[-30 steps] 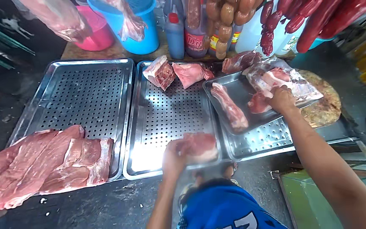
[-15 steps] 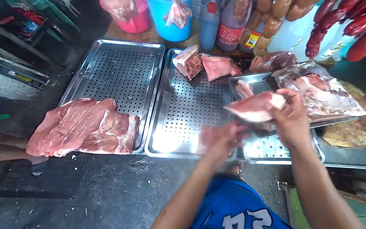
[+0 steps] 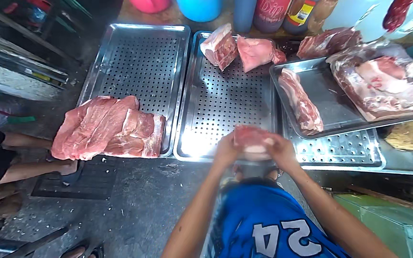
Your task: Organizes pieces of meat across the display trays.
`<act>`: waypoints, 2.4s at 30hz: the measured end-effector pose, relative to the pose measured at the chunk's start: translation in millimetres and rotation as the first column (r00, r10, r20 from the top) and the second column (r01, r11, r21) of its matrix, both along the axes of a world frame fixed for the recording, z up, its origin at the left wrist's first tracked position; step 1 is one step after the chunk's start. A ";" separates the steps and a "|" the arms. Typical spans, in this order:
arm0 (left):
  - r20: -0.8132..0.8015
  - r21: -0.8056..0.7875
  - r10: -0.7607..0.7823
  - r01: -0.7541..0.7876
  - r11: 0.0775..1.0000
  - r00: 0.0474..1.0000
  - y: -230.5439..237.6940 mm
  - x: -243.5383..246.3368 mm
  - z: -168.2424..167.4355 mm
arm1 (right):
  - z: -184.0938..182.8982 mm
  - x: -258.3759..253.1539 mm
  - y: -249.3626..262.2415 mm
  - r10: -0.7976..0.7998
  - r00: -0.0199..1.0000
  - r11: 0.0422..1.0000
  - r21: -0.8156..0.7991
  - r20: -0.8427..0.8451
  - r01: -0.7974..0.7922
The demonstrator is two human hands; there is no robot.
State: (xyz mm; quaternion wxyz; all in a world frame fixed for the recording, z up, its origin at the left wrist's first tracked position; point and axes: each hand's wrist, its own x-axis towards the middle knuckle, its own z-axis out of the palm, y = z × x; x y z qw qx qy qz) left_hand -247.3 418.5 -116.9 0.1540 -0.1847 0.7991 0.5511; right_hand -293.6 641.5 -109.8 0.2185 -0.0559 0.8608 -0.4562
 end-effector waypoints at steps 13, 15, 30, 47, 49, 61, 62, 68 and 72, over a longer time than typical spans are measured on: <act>0.008 -0.307 -0.068 0.067 0.949 0.998 14.0 -5.3 9.8 | 4.7 9.4 25.2 0.060 0.997 0.992 0.111 -0.043 -0.055; 0.006 -0.348 -0.066 0.064 0.935 0.998 15.5 -3.0 10.2 | -3.1 10.0 32.9 0.050 0.996 0.989 0.143 -0.080 -0.038; -0.158 -0.284 -0.025 -0.022 0.959 0.987 1.7 19.8 -2.6 | 45.8 8.1 80.2 0.046 0.757 0.997 0.077 -0.651 0.005; -0.282 -0.241 0.284 -0.354 0.903 0.916 3.1 66.2 18.5 | 118.8 -289.6 275.3 -0.386 0.900 0.616 0.669 -0.204 0.415; -0.284 -0.212 0.330 -0.395 0.894 0.900 9.3 64.4 27.7 | 119.4 -292.1 273.6 -0.380 0.909 0.635 0.666 -0.174 0.392; -0.593 0.238 0.158 -0.016 0.971 0.789 152.3 -52.6 108.0 | 137.7 -261.5 230.0 -0.624 0.781 0.759 -0.228 0.011 0.610; -0.587 0.263 0.137 0.028 0.964 0.798 167.9 -69.7 112.5 | 143.4 -250.5 219.5 -0.612 0.791 0.770 -0.249 -0.029 0.587; -0.585 0.201 0.114 0.007 0.980 0.803 214.9 -135.3 116.7 | 167.3 -164.2 149.2 -0.468 0.867 0.829 -0.426 -0.173 0.362; -0.662 0.181 0.219 -0.131 0.975 0.716 202.5 -119.7 104.4 | 161.3 -124.7 110.7 -0.392 0.897 0.841 -0.473 -0.203 0.261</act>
